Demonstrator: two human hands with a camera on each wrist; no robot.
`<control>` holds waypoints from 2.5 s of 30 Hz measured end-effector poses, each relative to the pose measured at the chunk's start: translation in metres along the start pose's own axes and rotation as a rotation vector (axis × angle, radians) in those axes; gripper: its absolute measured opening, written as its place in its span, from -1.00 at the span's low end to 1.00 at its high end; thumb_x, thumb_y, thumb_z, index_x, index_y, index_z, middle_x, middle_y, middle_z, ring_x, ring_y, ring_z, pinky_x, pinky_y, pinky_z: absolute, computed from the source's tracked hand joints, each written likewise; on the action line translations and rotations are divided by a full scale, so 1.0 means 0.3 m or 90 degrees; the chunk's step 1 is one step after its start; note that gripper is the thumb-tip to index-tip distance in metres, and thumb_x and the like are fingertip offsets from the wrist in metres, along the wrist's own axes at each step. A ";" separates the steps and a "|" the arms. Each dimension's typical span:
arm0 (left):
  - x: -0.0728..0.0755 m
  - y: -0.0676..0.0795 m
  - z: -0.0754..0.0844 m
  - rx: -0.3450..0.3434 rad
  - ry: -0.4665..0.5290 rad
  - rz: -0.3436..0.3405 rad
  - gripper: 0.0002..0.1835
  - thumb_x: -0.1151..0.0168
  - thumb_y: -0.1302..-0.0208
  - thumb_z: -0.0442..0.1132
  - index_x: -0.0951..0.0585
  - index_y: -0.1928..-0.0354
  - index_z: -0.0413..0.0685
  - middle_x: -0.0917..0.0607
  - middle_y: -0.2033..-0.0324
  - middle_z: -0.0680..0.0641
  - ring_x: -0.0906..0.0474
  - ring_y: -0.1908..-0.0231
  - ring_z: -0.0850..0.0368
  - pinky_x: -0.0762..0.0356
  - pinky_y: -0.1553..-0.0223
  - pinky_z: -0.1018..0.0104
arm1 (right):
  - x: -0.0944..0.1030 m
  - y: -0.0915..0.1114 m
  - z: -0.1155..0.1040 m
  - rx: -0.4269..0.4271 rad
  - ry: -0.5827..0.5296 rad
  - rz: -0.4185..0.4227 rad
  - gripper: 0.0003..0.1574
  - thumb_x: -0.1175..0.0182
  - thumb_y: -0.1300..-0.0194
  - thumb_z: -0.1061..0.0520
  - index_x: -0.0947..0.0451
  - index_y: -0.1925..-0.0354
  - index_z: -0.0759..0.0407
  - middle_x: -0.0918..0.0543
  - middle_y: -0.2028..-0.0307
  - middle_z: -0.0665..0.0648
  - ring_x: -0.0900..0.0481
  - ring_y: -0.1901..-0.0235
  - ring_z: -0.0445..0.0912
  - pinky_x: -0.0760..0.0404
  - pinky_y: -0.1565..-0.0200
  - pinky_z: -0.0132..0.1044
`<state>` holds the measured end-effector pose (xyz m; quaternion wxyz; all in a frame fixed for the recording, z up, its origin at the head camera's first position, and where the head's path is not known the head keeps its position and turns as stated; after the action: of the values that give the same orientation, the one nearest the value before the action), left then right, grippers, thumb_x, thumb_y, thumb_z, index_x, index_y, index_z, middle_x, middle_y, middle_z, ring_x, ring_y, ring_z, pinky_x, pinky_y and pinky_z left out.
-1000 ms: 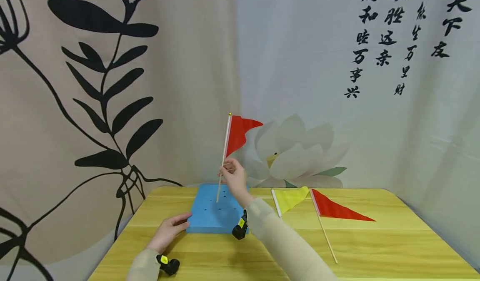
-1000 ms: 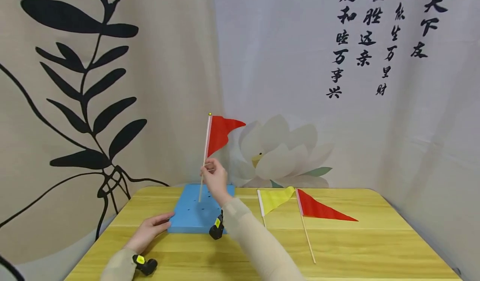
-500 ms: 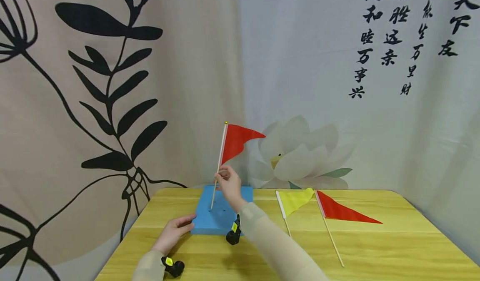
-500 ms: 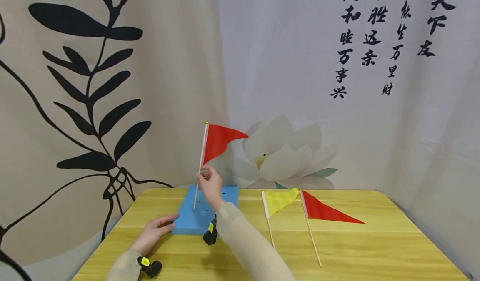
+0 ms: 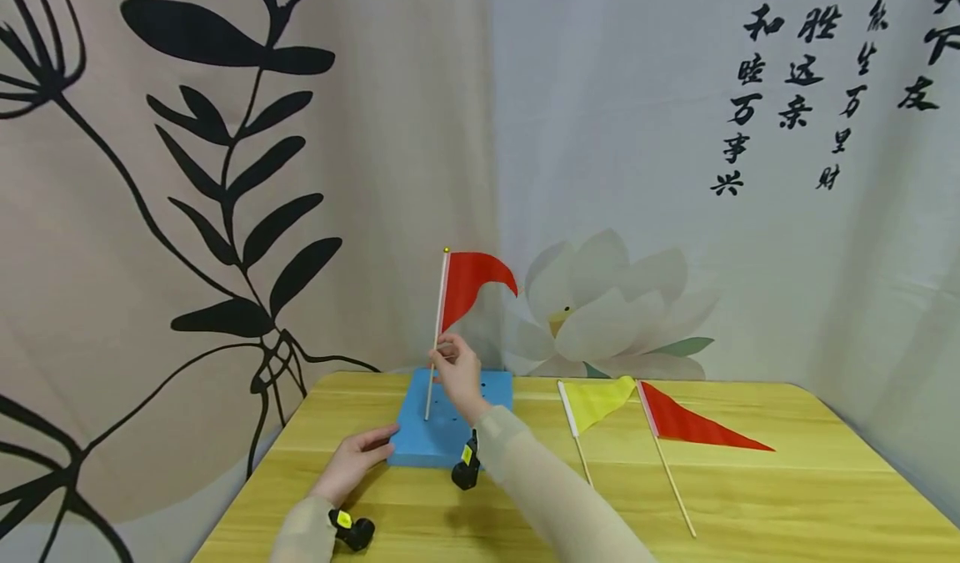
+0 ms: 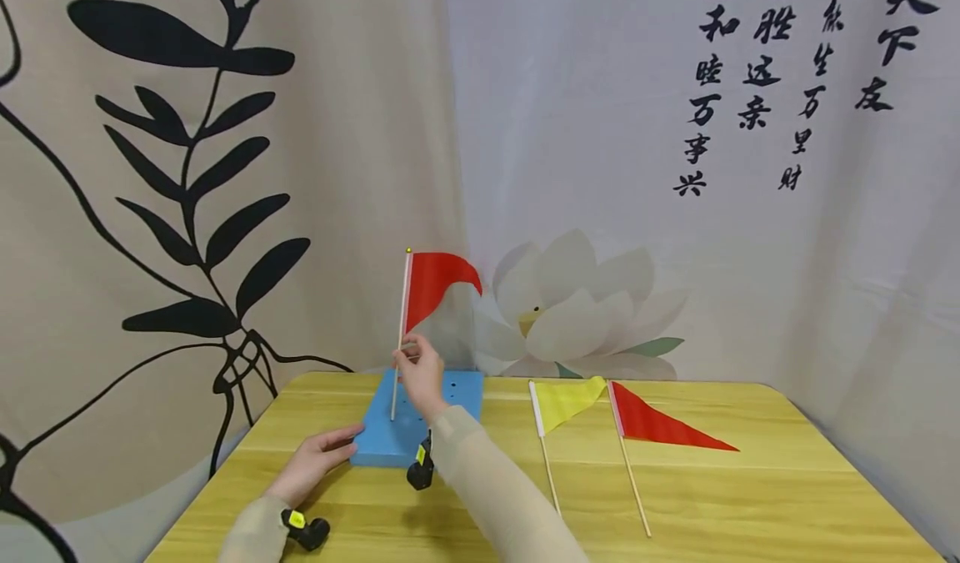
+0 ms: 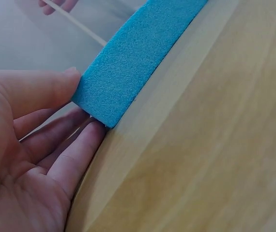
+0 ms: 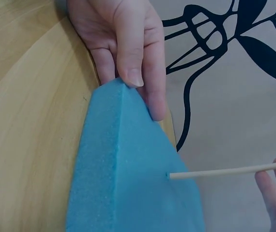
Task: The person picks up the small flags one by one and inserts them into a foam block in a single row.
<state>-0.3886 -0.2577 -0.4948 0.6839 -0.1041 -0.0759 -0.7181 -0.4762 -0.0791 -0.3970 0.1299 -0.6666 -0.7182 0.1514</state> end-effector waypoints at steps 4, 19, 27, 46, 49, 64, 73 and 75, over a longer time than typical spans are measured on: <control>0.003 -0.001 -0.001 0.004 0.002 0.003 -0.51 -0.23 -0.35 -0.22 -0.49 -0.27 -0.26 -0.46 -0.26 -0.26 -0.34 -0.27 -0.20 -0.39 -0.24 -0.02 | -0.002 0.000 0.005 -0.009 0.005 0.001 -0.84 -0.23 -0.36 0.18 -0.53 0.09 0.07 -0.64 0.30 0.20 -0.68 0.29 0.12 -0.73 0.39 -0.14; 0.003 0.001 0.000 -0.006 -0.005 -0.007 -0.50 -0.24 -0.35 -0.19 -0.49 -0.27 -0.27 -0.45 -0.27 -0.27 -0.33 -0.27 -0.22 -0.40 -0.22 -0.02 | -0.021 0.012 0.043 -0.009 0.032 -0.017 -0.80 -0.21 -0.37 0.18 -0.53 0.04 0.16 -0.67 0.28 0.19 -0.66 0.25 0.17 -0.73 0.34 -0.16; 0.001 0.003 0.002 -0.002 -0.001 -0.008 -0.51 -0.20 -0.38 -0.21 -0.47 -0.28 -0.28 -0.43 -0.28 -0.28 -0.33 -0.26 -0.23 -0.41 -0.21 -0.02 | -0.025 0.033 0.049 -0.013 0.037 -0.036 -0.77 -0.21 -0.38 0.16 -0.51 0.01 0.15 -0.66 0.26 0.17 -0.66 0.21 0.20 -0.72 0.34 -0.24; -0.002 -0.001 -0.004 -0.010 -0.002 -0.015 -0.49 -0.22 -0.37 -0.21 -0.46 -0.29 -0.29 -0.42 -0.28 -0.29 -0.33 -0.27 -0.24 -0.42 -0.20 -0.02 | 0.023 0.051 0.054 -0.040 -0.005 -0.055 -0.68 -0.27 -0.32 0.18 -0.52 -0.02 0.24 -0.67 0.25 0.18 -0.67 0.23 0.05 -0.71 0.17 -0.02; 0.001 -0.001 -0.005 -0.010 0.000 -0.019 -0.49 -0.21 -0.37 -0.20 -0.45 -0.29 -0.29 -0.41 -0.29 -0.30 -0.31 -0.27 -0.25 -0.42 -0.21 -0.04 | 0.039 0.056 0.052 -0.052 -0.028 -0.064 -0.65 -0.27 -0.31 0.24 -0.51 -0.04 0.32 -0.66 0.20 0.26 -0.67 0.19 0.12 -0.68 0.14 0.07; 0.006 -0.013 -0.007 0.002 -0.013 -0.006 -0.52 -0.23 -0.36 -0.19 -0.50 -0.26 -0.23 -0.45 -0.26 -0.28 -0.39 -0.22 -0.21 -0.46 -0.16 -0.03 | 0.341 0.105 0.024 -0.046 -0.019 -0.090 -0.68 -0.23 -0.32 0.28 -0.51 -0.01 0.41 -0.64 0.21 0.30 -0.67 0.22 0.14 -0.68 0.17 0.12; 0.004 -0.013 -0.022 0.013 -0.023 0.005 -0.51 -0.23 -0.35 -0.22 -0.49 -0.26 -0.27 -0.44 -0.26 -0.29 -0.38 -0.23 -0.23 -0.49 -0.14 0.00 | 0.664 0.188 0.043 -0.119 0.099 -0.038 -0.67 -0.25 -0.31 0.22 -0.53 0.03 0.42 -0.66 0.26 0.21 -0.68 0.28 0.13 -0.73 0.26 -0.02; 0.003 -0.015 -0.024 0.018 -0.027 0.004 -0.50 -0.23 -0.35 -0.19 -0.49 -0.27 -0.28 -0.44 -0.26 -0.30 -0.37 -0.23 -0.23 -0.50 -0.13 0.00 | 0.716 0.207 0.049 -0.142 0.120 -0.041 -0.63 -0.25 -0.29 0.21 -0.52 0.02 0.46 -0.67 0.26 0.21 -0.68 0.29 0.14 -0.72 0.25 0.01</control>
<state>-0.3934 -0.2603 -0.5014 0.6856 -0.1098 -0.1004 -0.7126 -0.4415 0.1383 -0.4381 0.1269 -0.6647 -0.7362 0.0029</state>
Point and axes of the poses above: each hand's wrist, its own y-axis away from the middle knuckle, its own x-axis out of the back of the hand, z = x × y, the point moved 6 cm from there along -y, towards the middle knuckle
